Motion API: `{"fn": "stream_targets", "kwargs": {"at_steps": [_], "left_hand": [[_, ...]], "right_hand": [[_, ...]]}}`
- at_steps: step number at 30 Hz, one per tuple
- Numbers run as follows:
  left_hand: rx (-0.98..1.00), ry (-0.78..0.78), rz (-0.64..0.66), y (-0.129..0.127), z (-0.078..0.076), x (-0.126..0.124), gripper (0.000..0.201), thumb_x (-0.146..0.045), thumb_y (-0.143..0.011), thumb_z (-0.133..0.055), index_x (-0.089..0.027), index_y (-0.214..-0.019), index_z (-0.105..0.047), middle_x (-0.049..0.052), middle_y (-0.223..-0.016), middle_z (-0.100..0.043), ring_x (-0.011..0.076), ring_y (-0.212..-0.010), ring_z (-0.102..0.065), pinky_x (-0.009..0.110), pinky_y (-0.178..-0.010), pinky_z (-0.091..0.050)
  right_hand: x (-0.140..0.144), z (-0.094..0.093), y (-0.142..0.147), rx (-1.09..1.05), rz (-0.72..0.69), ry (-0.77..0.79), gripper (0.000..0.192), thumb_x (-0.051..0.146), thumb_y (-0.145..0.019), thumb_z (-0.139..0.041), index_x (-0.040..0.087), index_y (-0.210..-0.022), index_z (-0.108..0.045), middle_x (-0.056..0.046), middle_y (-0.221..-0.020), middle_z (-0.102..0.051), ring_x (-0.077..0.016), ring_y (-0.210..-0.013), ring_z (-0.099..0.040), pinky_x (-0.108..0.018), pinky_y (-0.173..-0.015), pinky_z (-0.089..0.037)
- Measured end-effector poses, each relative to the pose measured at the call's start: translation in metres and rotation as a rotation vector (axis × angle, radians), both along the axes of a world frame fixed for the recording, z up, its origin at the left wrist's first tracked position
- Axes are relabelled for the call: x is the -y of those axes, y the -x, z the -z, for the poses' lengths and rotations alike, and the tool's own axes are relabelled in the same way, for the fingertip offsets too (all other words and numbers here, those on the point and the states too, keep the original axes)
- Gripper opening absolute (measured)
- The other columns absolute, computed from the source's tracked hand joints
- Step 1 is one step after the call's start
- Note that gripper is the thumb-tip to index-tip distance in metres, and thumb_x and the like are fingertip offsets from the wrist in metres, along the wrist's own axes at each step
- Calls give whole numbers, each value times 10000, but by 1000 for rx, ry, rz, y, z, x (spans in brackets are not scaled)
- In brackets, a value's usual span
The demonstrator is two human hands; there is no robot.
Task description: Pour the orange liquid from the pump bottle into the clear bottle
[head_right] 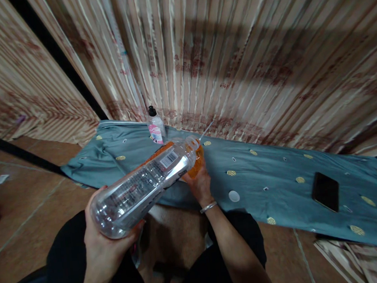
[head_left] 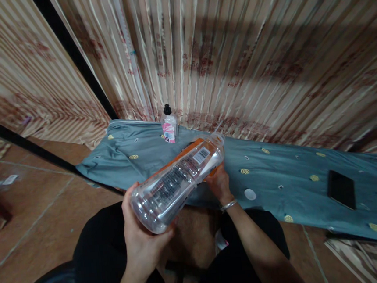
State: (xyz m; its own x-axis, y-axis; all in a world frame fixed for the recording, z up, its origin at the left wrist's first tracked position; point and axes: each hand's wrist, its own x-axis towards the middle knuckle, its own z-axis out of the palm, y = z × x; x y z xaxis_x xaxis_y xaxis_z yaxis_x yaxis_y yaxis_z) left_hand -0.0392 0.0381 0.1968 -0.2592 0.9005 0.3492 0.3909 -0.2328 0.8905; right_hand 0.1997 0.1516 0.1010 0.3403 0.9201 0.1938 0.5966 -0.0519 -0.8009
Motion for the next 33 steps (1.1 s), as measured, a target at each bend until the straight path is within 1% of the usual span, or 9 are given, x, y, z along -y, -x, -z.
{"fn": "stream_targets", "kwargs": {"at_steps": [6, 10, 12, 14, 19, 21, 24, 29, 33], "left_hand": [[38, 10, -50, -4, -3, 0, 969, -288, -610, -931, -216, -1480, -509, 115, -1349, -673, 305, -1125, -753, 391, -918, -645], [22, 34, -18, -4, -3, 0, 1001, -278, -587, -944, -219, -1480, -495, 107, -1321, -682, 302, -1120, -751, 394, -931, -638], [47, 47, -48, -7, -5, 0, 995, -278, -573, -934, -220, -1471, -510, 100, -1314, -680, 296, -1111, -748, 387, -929, -634], [114, 58, -99, -11, -9, 1, 964, -297, -584, -919, -219, -1462, -528, 99, -1325, -672, 290, -1124, -739, 387, -947, -625], [160, 87, -131, -20, -17, 3, 978, -318, -556, -936, -225, -1446, -539, 100, -1334, -665, 299, -1158, -720, 414, -995, -607], [171, 91, -132, -20, -17, 3, 985, -330, -551, -945, -226, -1444, -541, 100, -1334, -660, 305, -1159, -718, 418, -991, -609], [185, 89, -124, -19, -17, 3, 996, -322, -539, -954, -223, -1441, -545, 105, -1342, -658, 315, -1172, -714, 415, -984, -611], [157, 88, -130, -18, -16, 4, 990, -295, -552, -933, -221, -1457, -538, 111, -1383, -649, 326, -1250, -687, 432, -1079, -564], [151, 90, -132, -18, -16, 4, 980, -302, -561, -929, -217, -1457, -542, 107, -1358, -659, 319, -1220, -700, 426, -1057, -578]], "right_hand": [[0, -1, 1, 9, 3, 4, 805, 420, -814, -751, 145, -1510, -452, -229, -1365, -728, -364, -1231, -728, -568, -1039, -606], [0, 0, 2, 30, 16, 11, 803, 410, -815, -742, 144, -1513, -449, -227, -1349, -731, -363, -1237, -725, -569, -1043, -603], [0, 0, 2, 36, 14, 12, 791, 406, -822, -736, 141, -1512, -452, -227, -1323, -741, -363, -1224, -732, -557, -1028, -612], [0, 0, 1, 40, 11, -3, 780, 409, -827, -732, 150, -1509, -455, -229, -1333, -737, -364, -1228, -729, -556, -1022, -616], [0, 2, 1, 44, 1, -9, 768, 422, -828, -744, 143, -1489, -468, -240, -1317, -742, -376, -1191, -741, -572, -992, -628], [0, 4, 1, 58, 10, -8, 743, 432, -844, -732, 156, -1482, -468, -235, -1329, -740, -376, -1187, -741, -582, -988, -625], [0, 5, 1, 62, 26, -10, 753, 443, -840, -742, 139, -1473, -468, -244, -1329, -738, -381, -1195, -741, -571, -996, -621], [0, 4, 0, 56, 5, 8, 772, 450, -838, -744, 140, -1485, -459, -241, -1306, -749, -366, -1196, -747, -549, -993, -627], [0, 4, 1, 55, 22, 9, 818, 448, -821, -760, 122, -1499, -439, -252, -1313, -746, -372, -1219, -740, -558, -1005, -618]]}}
